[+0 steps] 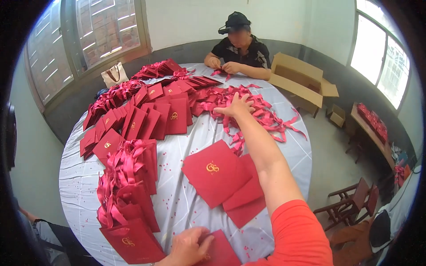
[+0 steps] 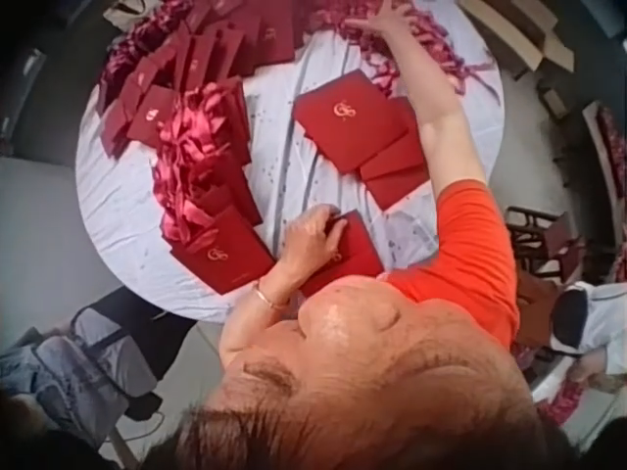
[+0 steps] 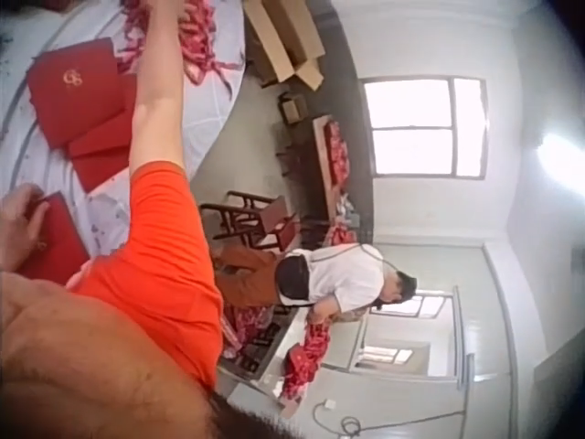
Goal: The person attaches ribbon handles to paper gift bags by hand and organizes stacks of bags and ribbons on the table.
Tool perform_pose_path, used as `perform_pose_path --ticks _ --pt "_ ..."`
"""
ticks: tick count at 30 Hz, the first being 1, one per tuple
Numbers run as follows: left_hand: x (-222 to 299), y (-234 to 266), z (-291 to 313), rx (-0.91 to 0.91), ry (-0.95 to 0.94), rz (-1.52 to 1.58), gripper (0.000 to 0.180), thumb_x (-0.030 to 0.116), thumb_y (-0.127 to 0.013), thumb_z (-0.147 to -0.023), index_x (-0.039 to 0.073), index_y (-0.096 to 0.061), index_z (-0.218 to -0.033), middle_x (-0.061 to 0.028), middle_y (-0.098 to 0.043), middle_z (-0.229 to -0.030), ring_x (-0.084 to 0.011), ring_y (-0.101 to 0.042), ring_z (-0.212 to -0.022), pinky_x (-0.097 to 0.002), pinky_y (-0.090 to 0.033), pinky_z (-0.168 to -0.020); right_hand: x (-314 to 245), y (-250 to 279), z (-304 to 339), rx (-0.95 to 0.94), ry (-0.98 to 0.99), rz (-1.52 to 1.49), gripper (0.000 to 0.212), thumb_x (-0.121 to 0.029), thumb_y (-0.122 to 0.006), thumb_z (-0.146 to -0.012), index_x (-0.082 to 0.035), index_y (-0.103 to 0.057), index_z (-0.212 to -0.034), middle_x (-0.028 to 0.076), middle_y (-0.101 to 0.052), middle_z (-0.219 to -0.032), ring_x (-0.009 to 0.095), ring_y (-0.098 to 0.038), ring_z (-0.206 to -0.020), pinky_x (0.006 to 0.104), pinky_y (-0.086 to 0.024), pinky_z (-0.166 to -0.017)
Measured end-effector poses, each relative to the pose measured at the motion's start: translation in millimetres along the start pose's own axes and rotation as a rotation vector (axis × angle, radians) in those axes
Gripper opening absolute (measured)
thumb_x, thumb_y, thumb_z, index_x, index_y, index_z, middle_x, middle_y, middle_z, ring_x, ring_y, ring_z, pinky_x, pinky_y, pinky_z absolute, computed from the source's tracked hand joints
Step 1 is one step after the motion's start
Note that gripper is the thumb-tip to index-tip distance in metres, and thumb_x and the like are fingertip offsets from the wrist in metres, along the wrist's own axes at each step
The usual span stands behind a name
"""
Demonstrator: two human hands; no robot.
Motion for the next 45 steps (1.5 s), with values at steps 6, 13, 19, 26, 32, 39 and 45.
perform_pose_path --ticks 6,13,19,26,32,39,45 --pt "18 13 -11 0.116 -0.093 0.002 0.014 0.016 -0.071 -0.083 0.006 -0.061 -0.087 -0.0151 -0.063 -0.077 -0.0357 -0.063 -0.068 -0.0441 -0.050 -0.059 7 -14 -37 0.026 -0.019 0.211 0.098 -0.073 -0.067 -0.071 -0.014 -0.044 -0.146 0.015 -0.036 -0.153 0.043 -0.035 -0.139 0.0617 -0.034 -0.108" --pt "16 5 -14 0.103 -0.134 0.029 0.013 0.015 -0.070 -0.084 0.005 -0.061 -0.087 -0.0161 -0.063 -0.078 -0.0361 -0.063 -0.071 -0.0438 -0.050 -0.060 51 21 -65 0.265 0.377 0.109 0.037 -0.012 -0.063 -0.069 -0.001 -0.070 -0.104 0.025 -0.067 -0.106 0.039 -0.065 -0.103 0.0444 -0.052 -0.090" --pt "9 0 -6 0.057 -0.122 -0.021 0.019 0.019 -0.075 -0.080 0.005 -0.067 -0.090 -0.0126 -0.069 -0.081 -0.0323 -0.067 -0.071 -0.0402 -0.053 -0.062 93 75 -10 0.153 0.478 -0.238 0.032 -0.017 -0.071 -0.062 -0.005 -0.073 -0.092 0.019 -0.071 -0.088 0.035 -0.070 -0.086 0.0408 -0.054 -0.080" --pt "5 0 -7 0.033 -0.087 -0.034 0.015 0.017 -0.075 -0.079 0.006 -0.067 -0.087 -0.0112 -0.068 -0.079 -0.0317 -0.067 -0.070 -0.0402 -0.053 -0.061 67 51 36 -0.052 0.478 0.236 0.067 -0.046 -0.076 -0.066 -0.005 -0.065 -0.118 0.021 -0.065 -0.118 0.033 -0.062 -0.111 0.0430 -0.050 -0.095" --pt "19 1 -7 0.040 -0.103 0.011 0.013 0.015 -0.069 -0.084 0.005 -0.062 -0.089 -0.0171 -0.064 -0.081 -0.0370 -0.063 -0.075 -0.0439 -0.051 -0.063 -17 25 -11 0.231 0.560 0.183 0.051 -0.030 -0.072 -0.067 -0.006 -0.066 -0.112 0.021 -0.057 -0.121 0.038 -0.056 -0.115 0.0470 -0.049 -0.095" --pt "15 4 -7 0.085 -0.114 0.033 0.015 0.012 -0.071 -0.082 0.004 -0.061 -0.090 -0.0166 -0.064 -0.081 -0.0368 -0.063 -0.072 -0.0433 -0.051 -0.062 -53 -65 -70 0.006 0.523 0.149 0.057 -0.032 -0.070 -0.078 -0.017 -0.060 -0.132 0.027 -0.053 -0.133 0.043 -0.053 -0.121 0.0466 -0.044 -0.103" --pt "18 8 -9 0.111 -0.141 0.030 0.015 0.012 -0.071 -0.082 0.004 -0.062 -0.091 -0.0171 -0.064 -0.081 -0.0370 -0.063 -0.073 -0.0428 -0.052 -0.062 -31 -30 -56 0.188 0.589 0.159 0.021 -0.019 -0.063 -0.077 -0.007 -0.073 -0.091 0.021 -0.069 -0.097 0.039 -0.066 -0.093 0.0485 -0.053 -0.083"
Point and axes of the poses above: each hand's wrist, its own z-axis away from the middle knuckle, its own y-axis out of the back of the hand, x = y × z, the point moved 10 cm from there along -z, towards the middle knuckle
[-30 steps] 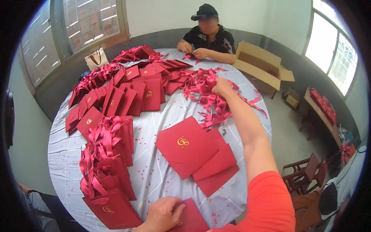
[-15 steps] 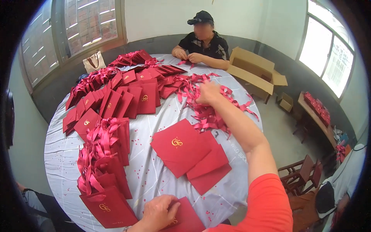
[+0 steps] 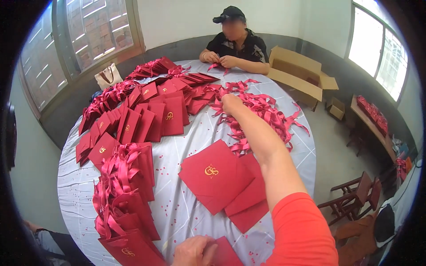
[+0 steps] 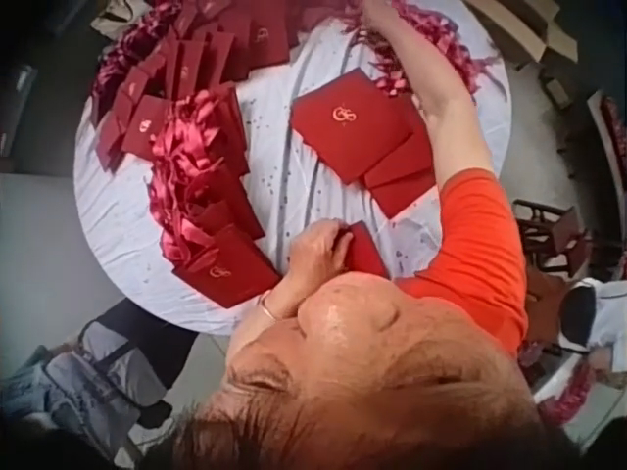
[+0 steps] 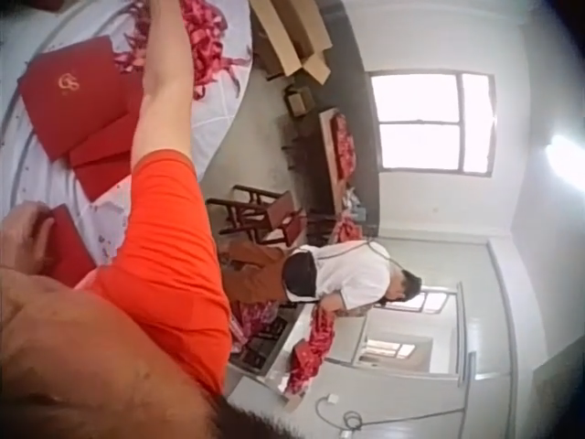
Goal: The person attaches ribbon handles to paper gift bags by hand and organizes stacks of bags and ribbons on the table.
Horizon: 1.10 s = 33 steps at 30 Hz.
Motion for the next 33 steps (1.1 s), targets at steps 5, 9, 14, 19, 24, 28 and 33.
perform_pose_path --ticks 5,9,14,19,24,28,33 --pt "0 -9 7 -0.075 0.005 -0.044 0.015 0.015 -0.069 -0.084 0.005 -0.063 -0.094 -0.0171 -0.065 -0.085 -0.0365 -0.064 -0.077 -0.0427 -0.052 -0.066 20 67 48 0.160 -0.004 -0.134 0.027 -0.021 -0.060 -0.076 -0.010 -0.073 -0.097 0.019 -0.069 -0.099 0.037 -0.066 -0.096 0.0500 -0.052 -0.084" --pt "-2 -12 9 -0.084 -0.041 -0.111 0.015 0.020 -0.070 -0.083 0.007 -0.064 -0.090 -0.0107 -0.066 -0.079 -0.0324 -0.065 -0.069 -0.0419 -0.052 -0.060 63 91 86 0.184 -0.106 -0.242 0.030 -0.030 -0.063 -0.074 -0.010 -0.074 -0.093 0.019 -0.071 -0.089 0.036 -0.068 -0.089 0.0464 -0.053 -0.080" --pt "-3 -8 12 -0.118 -0.003 -0.135 0.016 0.020 -0.069 -0.084 0.006 -0.064 -0.091 -0.0128 -0.067 -0.082 -0.0344 -0.066 -0.072 -0.0437 -0.053 -0.062 99 103 96 0.167 -0.426 -0.421 0.037 -0.041 -0.069 -0.073 -0.011 -0.077 -0.092 0.019 -0.071 -0.085 0.033 -0.070 -0.084 0.0412 -0.054 -0.080" --pt "-1 -9 7 -0.176 0.017 -0.117 0.018 0.020 -0.067 -0.086 0.004 -0.064 -0.093 -0.0158 -0.069 -0.087 -0.0364 -0.066 -0.077 -0.0450 -0.053 -0.067 138 160 81 0.554 -0.332 -0.808 0.023 -0.026 -0.076 -0.071 -0.008 -0.079 -0.085 0.008 -0.074 -0.078 0.018 -0.070 -0.074 0.0313 -0.054 -0.073" --pt "-9 -5 13 -0.225 0.060 -0.153 0.023 0.024 -0.068 -0.085 0.005 -0.068 -0.099 -0.0145 -0.070 -0.090 -0.0349 -0.067 -0.082 -0.0441 -0.053 -0.072 60 167 49 0.298 0.006 -0.377 0.018 -0.018 -0.071 -0.071 -0.006 -0.076 -0.084 0.006 -0.072 -0.076 0.010 -0.064 -0.067 0.0273 -0.050 -0.065" --pt "-7 -6 13 -0.315 0.120 -0.127 0.026 0.024 -0.067 -0.086 0.002 -0.065 -0.100 -0.0189 -0.069 -0.091 -0.0373 -0.066 -0.085 -0.0462 -0.052 -0.075 75 154 67 0.494 -0.211 -0.840 0.017 -0.018 -0.072 -0.079 -0.007 -0.076 -0.092 0.006 -0.073 -0.079 0.008 -0.065 -0.069 0.0262 -0.052 -0.067" --pt "-25 -6 18 -0.369 0.313 -0.006 0.026 0.024 -0.072 -0.082 0.005 -0.068 -0.099 -0.0174 -0.072 -0.094 -0.0325 -0.070 -0.086 -0.0421 -0.054 -0.075 -6 195 86 0.440 -0.092 -1.138 0.021 -0.023 -0.076 -0.084 -0.008 -0.076 -0.098 0.005 -0.074 -0.083 0.011 -0.066 -0.072 0.0269 -0.054 -0.067"
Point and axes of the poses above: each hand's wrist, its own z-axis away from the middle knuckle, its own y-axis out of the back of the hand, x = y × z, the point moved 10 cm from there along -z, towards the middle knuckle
